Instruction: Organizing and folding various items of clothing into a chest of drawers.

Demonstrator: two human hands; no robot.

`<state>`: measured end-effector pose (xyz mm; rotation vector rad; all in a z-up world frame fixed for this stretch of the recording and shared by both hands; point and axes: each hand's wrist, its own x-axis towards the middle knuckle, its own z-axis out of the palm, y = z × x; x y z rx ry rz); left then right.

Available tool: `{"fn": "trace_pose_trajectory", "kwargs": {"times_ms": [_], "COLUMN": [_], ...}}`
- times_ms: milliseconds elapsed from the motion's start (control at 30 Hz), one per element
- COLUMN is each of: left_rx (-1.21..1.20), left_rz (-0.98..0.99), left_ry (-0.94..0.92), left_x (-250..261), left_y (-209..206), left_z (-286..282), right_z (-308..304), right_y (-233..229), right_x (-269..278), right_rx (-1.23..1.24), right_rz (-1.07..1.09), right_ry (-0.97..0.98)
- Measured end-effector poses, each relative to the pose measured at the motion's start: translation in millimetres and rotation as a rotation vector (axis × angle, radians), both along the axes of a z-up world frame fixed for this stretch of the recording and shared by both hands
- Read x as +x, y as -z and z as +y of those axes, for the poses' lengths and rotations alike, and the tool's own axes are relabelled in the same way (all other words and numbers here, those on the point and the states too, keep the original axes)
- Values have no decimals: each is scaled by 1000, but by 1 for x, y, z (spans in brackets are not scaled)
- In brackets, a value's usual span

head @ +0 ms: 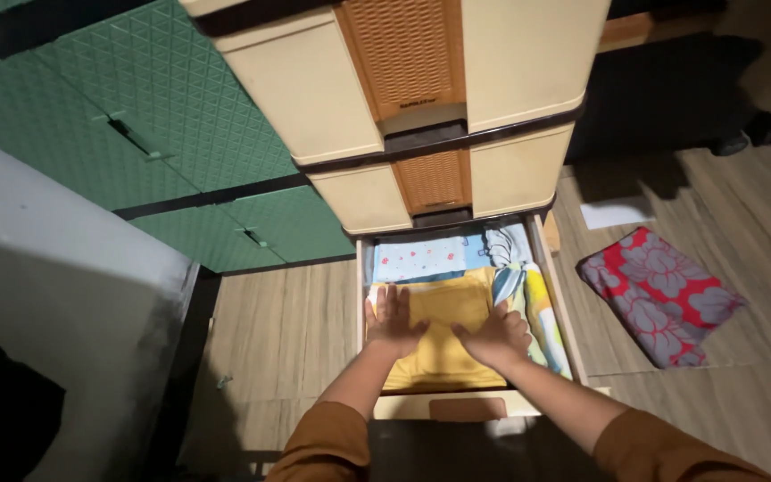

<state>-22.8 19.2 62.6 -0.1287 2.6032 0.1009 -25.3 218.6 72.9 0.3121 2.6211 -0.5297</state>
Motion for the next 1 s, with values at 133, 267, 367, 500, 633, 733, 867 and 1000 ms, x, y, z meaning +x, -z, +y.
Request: {"fn": "trace_pose_trajectory", "kwargs": {"times_ms": [133, 267, 367, 500, 633, 733, 867, 1000], "left_rx": [-22, -18, -36, -51, -59, -115, -65, 68], "left_rz": [-12, -18, -49, -66, -63, 20, 252, 209], "left_ry": [-7, -14, 3, 17, 5, 68, 224, 177], "left_x": [-2, -2, -5, -7, -15, -28, -32, -29], "left_y": [1, 2, 2, 0, -5, 8, 12, 14], "left_z": [0, 0, 0, -1, 7, 25, 54, 56], "right_z": [-7, -8, -8, -3, 14, 15, 25, 27], "right_y": [8, 31, 50, 9, -20, -15, 13, -18], "right_x": [1, 1, 1, -4, -17, -15, -22, -30], "right_rx": [-23, -6, -5, 0, -18, 14, 151, 145], "right_rz": [-58, -7, 41, -23, -91, -64, -104, -276], "right_ry": [39, 31, 6, 18, -84, -77, -252, -371]}}
